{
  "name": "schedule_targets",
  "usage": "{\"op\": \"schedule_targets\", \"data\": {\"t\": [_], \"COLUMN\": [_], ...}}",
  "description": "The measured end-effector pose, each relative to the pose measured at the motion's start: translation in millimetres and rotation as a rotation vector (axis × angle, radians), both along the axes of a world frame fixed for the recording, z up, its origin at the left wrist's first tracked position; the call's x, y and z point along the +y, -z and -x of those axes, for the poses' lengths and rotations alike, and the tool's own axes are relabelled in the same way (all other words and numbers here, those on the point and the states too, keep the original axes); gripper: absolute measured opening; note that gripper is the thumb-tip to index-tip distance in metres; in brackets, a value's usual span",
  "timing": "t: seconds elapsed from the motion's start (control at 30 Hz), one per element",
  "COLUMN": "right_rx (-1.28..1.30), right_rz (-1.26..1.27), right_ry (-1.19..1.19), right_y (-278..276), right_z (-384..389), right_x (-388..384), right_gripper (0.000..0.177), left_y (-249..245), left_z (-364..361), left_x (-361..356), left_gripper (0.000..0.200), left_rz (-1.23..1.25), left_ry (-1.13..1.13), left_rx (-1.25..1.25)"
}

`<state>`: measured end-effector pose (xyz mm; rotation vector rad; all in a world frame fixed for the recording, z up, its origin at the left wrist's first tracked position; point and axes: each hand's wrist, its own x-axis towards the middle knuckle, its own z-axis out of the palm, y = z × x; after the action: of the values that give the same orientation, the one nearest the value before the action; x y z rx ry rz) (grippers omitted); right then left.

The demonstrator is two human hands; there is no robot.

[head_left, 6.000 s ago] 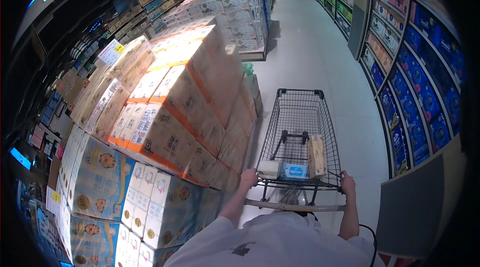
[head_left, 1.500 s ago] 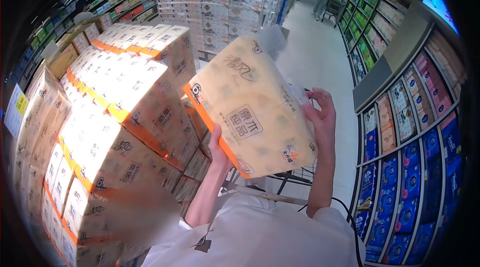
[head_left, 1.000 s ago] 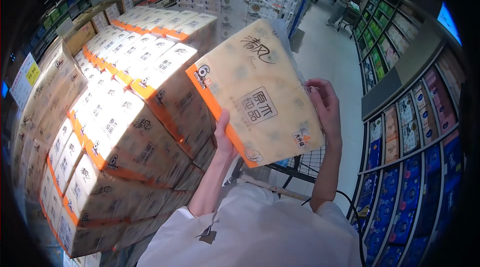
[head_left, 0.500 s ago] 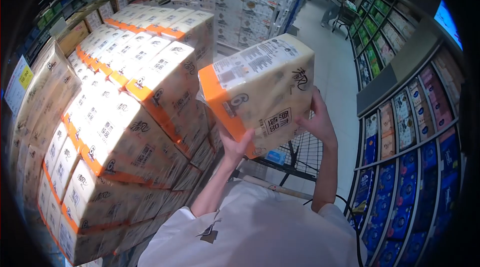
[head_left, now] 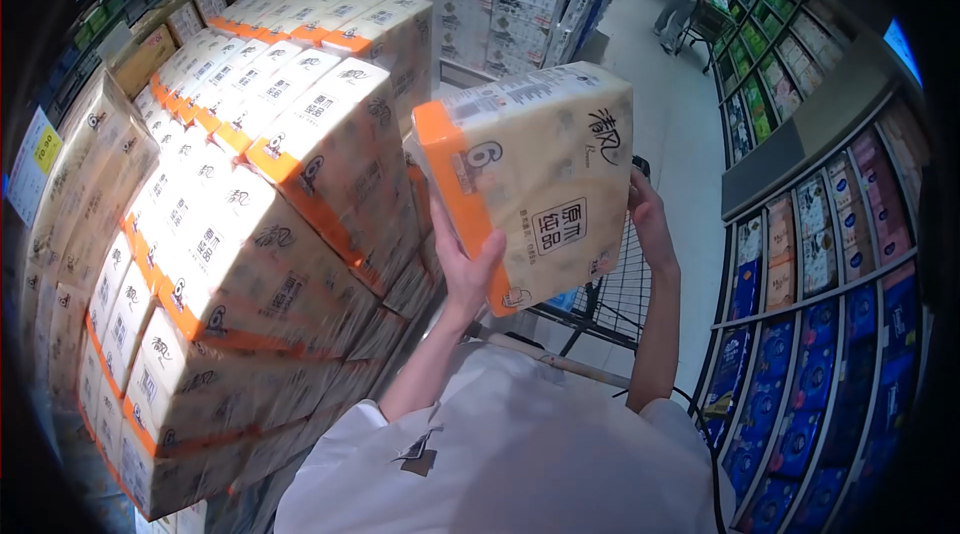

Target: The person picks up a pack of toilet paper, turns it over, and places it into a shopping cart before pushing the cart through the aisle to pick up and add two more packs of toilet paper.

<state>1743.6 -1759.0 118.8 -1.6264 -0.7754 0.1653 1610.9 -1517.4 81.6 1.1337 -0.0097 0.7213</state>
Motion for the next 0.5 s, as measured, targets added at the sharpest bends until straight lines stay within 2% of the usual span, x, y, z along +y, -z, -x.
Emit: {"op": "schedule_targets", "data": {"t": [0.03,0.17,0.2,0.27,0.3,0.37,0.47,0.5], "right_rx": [0.029,0.124,0.14,0.024,-0.031,-0.016,-0.088,-0.16], "right_rz": [-0.049,-0.218,-0.252,-0.08,0.009,-0.015,-0.001,0.035], "right_ry": [-0.018,-0.114,-0.146,-0.068,-0.029,0.038,0.155,0.193], "right_y": [0.9,10.0,11.2,7.8,6.9,14.7,16.9,17.0], "right_z": [0.9,-2.3,-4.9,-5.1,-4.5,-4.5,-3.3,-3.5], "right_x": [0.1,-0.4,-0.3,1.8,4.1,11.0,16.6,18.0], "right_gripper": [0.086,0.078,0.075,0.071,0.07,0.067,0.065,0.065], "left_y": [-1.5,-13.6,-10.2,-7.9,-6.0,-0.7,30.2,40.3], "left_z": [-2.6,-10.2,-10.8,-10.0,-9.0,-6.1,-9.0,-10.2], "left_x": [2.8,10.2,15.6,23.1,23.7,22.3,20.9,20.8], "left_gripper": [0.084,0.056,0.055,0.053,0.05,0.046,0.043,0.043], "left_rz": [-0.01,0.607,0.675,0.815,0.823,0.839,0.997,0.952], "left_ry": [0.024,0.358,0.447,0.625,0.65,0.705,0.843,0.897], "left_rx": [-0.048,0.199,0.244,0.335,0.368,0.44,0.403,0.356]}}
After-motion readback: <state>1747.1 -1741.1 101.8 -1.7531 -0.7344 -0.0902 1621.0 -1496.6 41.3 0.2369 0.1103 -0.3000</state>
